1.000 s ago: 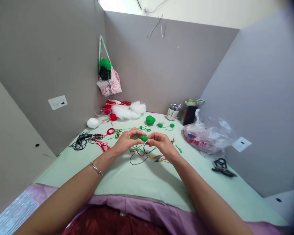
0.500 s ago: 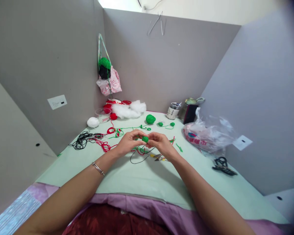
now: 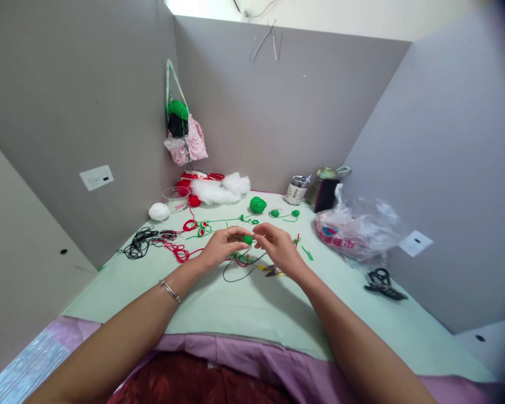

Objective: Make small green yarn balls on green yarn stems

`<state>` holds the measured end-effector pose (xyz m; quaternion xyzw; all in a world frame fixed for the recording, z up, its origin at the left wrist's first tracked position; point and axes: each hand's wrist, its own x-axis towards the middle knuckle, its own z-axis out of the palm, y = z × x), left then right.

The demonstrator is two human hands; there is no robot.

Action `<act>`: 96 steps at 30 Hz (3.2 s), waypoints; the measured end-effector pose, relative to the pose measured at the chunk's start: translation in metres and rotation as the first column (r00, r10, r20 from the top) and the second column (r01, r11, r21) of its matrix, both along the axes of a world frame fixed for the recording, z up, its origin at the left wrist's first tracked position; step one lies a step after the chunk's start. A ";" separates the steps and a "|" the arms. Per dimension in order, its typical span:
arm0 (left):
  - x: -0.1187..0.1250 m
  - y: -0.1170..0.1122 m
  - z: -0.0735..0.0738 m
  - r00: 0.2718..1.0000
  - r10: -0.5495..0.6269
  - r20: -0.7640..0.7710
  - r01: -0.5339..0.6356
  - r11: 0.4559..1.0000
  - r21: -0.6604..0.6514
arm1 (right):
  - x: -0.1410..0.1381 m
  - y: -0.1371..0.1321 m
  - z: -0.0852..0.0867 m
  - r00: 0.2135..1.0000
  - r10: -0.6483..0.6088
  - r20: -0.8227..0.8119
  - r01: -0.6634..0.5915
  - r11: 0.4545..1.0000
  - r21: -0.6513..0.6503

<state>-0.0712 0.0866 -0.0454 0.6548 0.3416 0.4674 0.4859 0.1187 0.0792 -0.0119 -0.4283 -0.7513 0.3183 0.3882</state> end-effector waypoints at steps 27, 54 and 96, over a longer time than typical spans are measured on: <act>-0.014 -0.006 0.022 0.951 -0.191 0.243 0.243 0.948 -0.204 | 0.152 0.033 0.064 0.493 -0.077 -0.867 0.106 0.994 -0.028; -0.016 -0.004 0.018 0.904 -0.277 0.326 0.377 0.875 -0.302 | 0.070 0.051 0.007 0.977 -0.211 -0.030 0.204 0.969 -0.142; -0.015 -0.005 0.019 0.874 -0.238 0.423 0.389 0.865 -0.318 | 0.018 0.015 0.000 0.940 0.290 -0.180 -0.330 0.908 -0.259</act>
